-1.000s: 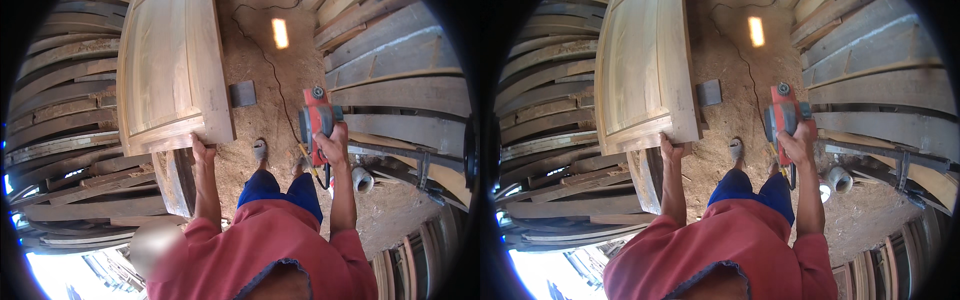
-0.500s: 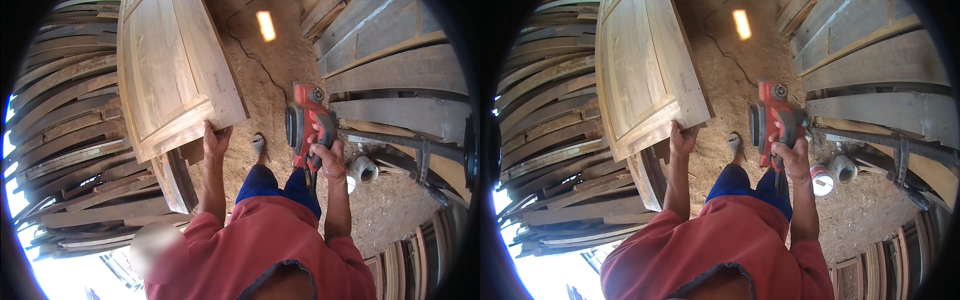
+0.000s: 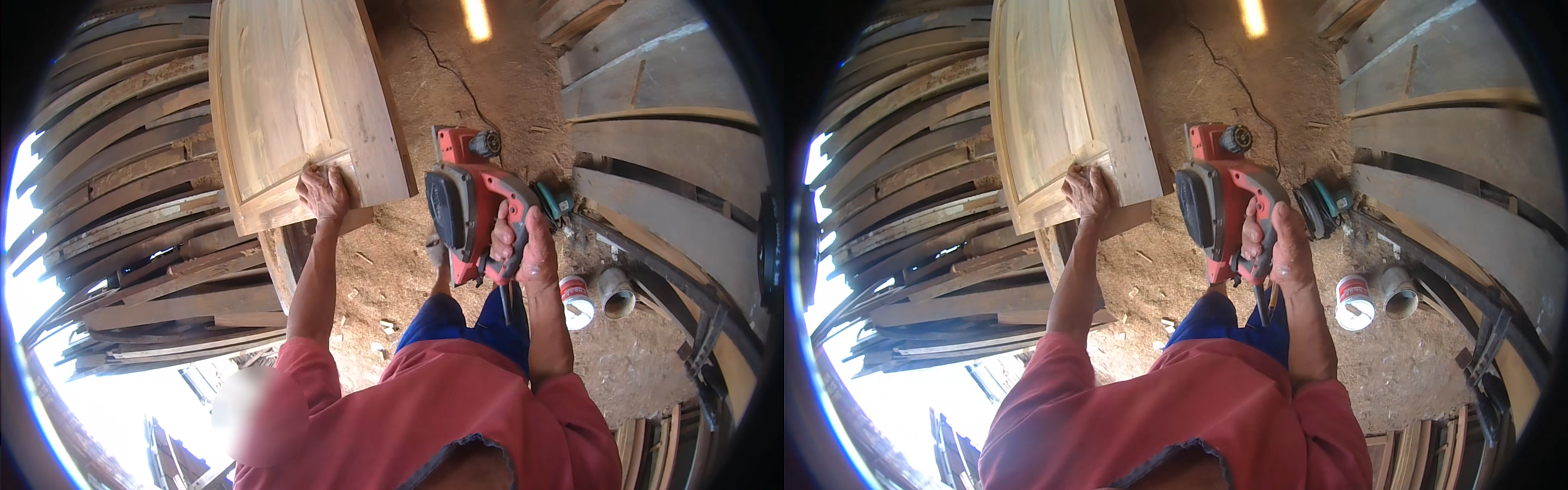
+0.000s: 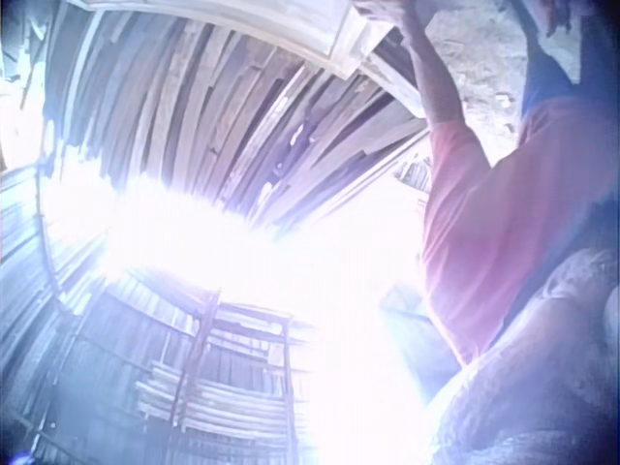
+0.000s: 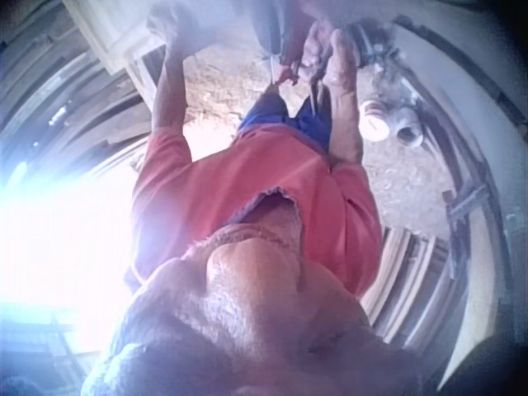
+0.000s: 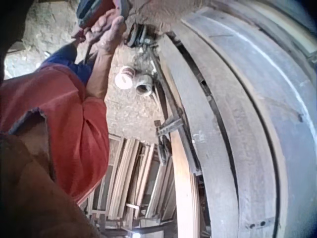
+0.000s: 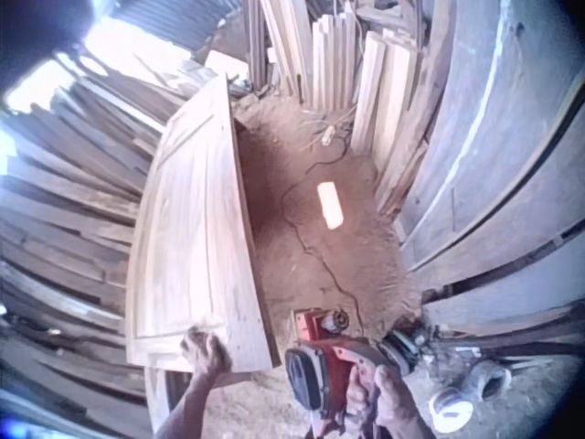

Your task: The person sands the surface of a wooden door using a power sander, moving the tool back and forth across the panels and frame while holding the door steady with their other hand.

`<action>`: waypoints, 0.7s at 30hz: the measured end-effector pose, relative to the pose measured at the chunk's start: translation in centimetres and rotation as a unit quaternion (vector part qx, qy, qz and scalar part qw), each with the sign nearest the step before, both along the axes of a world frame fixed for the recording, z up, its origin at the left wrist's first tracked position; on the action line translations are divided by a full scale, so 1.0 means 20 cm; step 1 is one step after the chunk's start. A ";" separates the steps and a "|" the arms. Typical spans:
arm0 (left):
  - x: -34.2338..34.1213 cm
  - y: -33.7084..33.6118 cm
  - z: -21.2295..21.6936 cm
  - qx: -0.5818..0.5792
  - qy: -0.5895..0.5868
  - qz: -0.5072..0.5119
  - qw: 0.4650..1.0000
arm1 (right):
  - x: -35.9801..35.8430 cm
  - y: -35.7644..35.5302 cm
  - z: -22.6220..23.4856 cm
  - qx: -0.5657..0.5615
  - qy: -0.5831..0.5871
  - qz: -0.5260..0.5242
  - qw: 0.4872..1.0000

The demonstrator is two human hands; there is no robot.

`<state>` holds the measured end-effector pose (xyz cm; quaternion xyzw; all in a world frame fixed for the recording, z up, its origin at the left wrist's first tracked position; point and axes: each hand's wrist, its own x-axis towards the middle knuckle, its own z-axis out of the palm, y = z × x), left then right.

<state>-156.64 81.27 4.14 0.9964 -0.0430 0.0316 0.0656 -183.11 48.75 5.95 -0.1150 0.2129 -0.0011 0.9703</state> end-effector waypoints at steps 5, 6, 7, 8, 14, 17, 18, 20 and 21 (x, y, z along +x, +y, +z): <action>0.01 0.00 0.00 0.004 -0.003 -0.008 1.000 | 0.01 0.07 -0.09 0.096 -0.017 0.041 0.994; 0.01 0.00 0.00 0.006 -0.004 -0.014 1.000 | 0.01 0.09 -0.10 0.113 -0.023 0.047 0.992; 0.01 0.00 0.00 0.009 -0.005 -0.021 1.000 | 0.02 0.10 -0.11 0.122 -0.021 0.057 0.991; 0.00 0.00 0.00 0.011 -0.004 -0.021 1.000 | 0.02 0.12 -0.12 0.130 -0.018 0.066 0.989; -0.01 -0.01 0.00 0.012 -0.003 -0.033 0.999 | 0.03 0.20 -0.17 0.157 -0.027 0.070 0.985; -0.02 -0.01 0.00 0.008 0.003 -0.024 1.000 | 0.16 0.19 -0.20 0.166 -0.018 0.044 0.985; -0.02 -0.03 0.01 0.008 0.005 -0.022 1.000 | 0.23 0.17 -0.23 0.149 -0.046 0.036 0.987; -0.02 -0.04 0.01 0.010 0.012 -0.022 1.000 | 0.38 0.11 -0.28 0.166 -0.078 0.030 0.983; 0.00 -0.03 0.01 0.012 0.013 -0.023 1.000 | 0.46 0.08 -0.29 0.152 -0.099 0.015 0.983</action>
